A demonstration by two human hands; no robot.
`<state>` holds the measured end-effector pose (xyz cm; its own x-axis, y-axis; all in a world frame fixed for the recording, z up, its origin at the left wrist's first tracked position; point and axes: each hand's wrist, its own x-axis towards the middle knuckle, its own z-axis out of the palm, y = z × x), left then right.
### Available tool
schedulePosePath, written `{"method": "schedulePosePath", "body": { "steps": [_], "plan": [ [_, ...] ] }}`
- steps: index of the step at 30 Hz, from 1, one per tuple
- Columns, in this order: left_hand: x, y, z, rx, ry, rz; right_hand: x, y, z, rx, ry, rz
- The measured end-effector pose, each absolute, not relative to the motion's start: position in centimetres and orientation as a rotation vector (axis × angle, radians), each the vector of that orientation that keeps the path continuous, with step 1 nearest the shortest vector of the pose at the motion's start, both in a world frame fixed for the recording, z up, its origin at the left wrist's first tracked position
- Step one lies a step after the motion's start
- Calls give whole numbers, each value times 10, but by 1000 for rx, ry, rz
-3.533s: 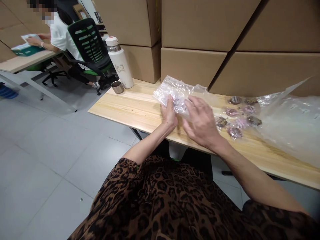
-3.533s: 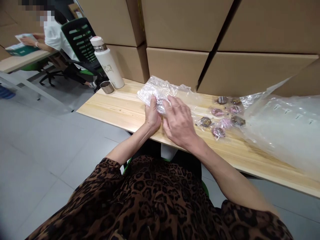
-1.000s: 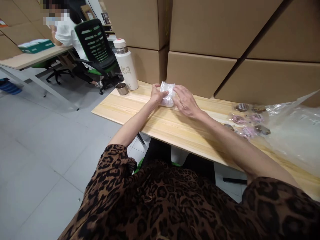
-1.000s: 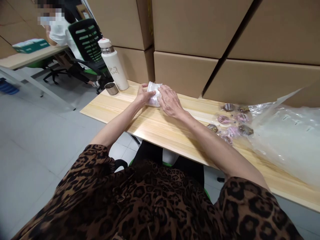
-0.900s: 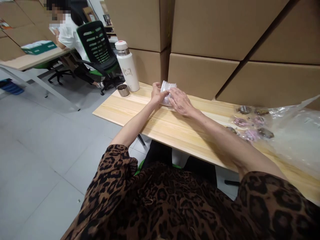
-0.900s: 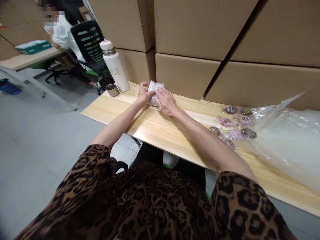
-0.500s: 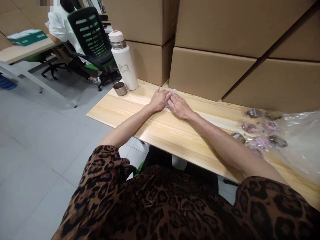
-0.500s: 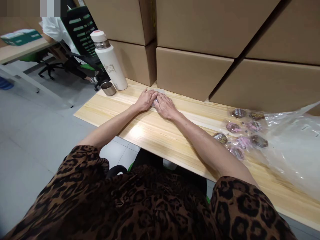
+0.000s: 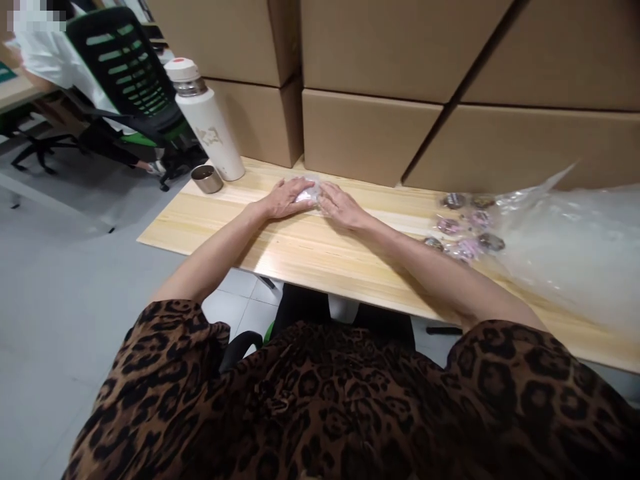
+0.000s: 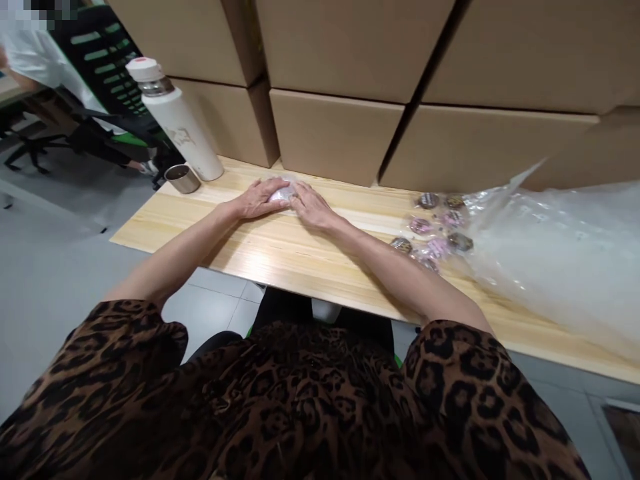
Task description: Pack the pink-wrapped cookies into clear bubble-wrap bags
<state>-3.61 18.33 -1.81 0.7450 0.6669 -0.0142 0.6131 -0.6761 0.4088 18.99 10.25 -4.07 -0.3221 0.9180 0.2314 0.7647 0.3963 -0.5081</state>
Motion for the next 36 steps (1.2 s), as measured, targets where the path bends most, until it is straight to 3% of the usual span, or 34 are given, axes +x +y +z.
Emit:
{"method": "schedulePosePath", "body": {
  "steps": [5,11,15,26,30,36],
  "plan": [
    [-55,208,-14,2657,1089,39,265,20,-5,-1544,-1981,246],
    [-55,225,-4,2738,1246,-151,368,-56,13,-2170,-1296,-216],
    [-47,210,5,2794,1351,-200,387,-70,4,-2389,-988,-15],
    [-50,188,-4,2693,1375,169,451,-114,28,-2333,-968,33],
    [-48,196,-11,2620,1316,115,461,-146,21,-2352,-1061,253],
    [-39,184,18,2555,1412,69,456,-155,1,-2722,-1564,129]
  ]
}}
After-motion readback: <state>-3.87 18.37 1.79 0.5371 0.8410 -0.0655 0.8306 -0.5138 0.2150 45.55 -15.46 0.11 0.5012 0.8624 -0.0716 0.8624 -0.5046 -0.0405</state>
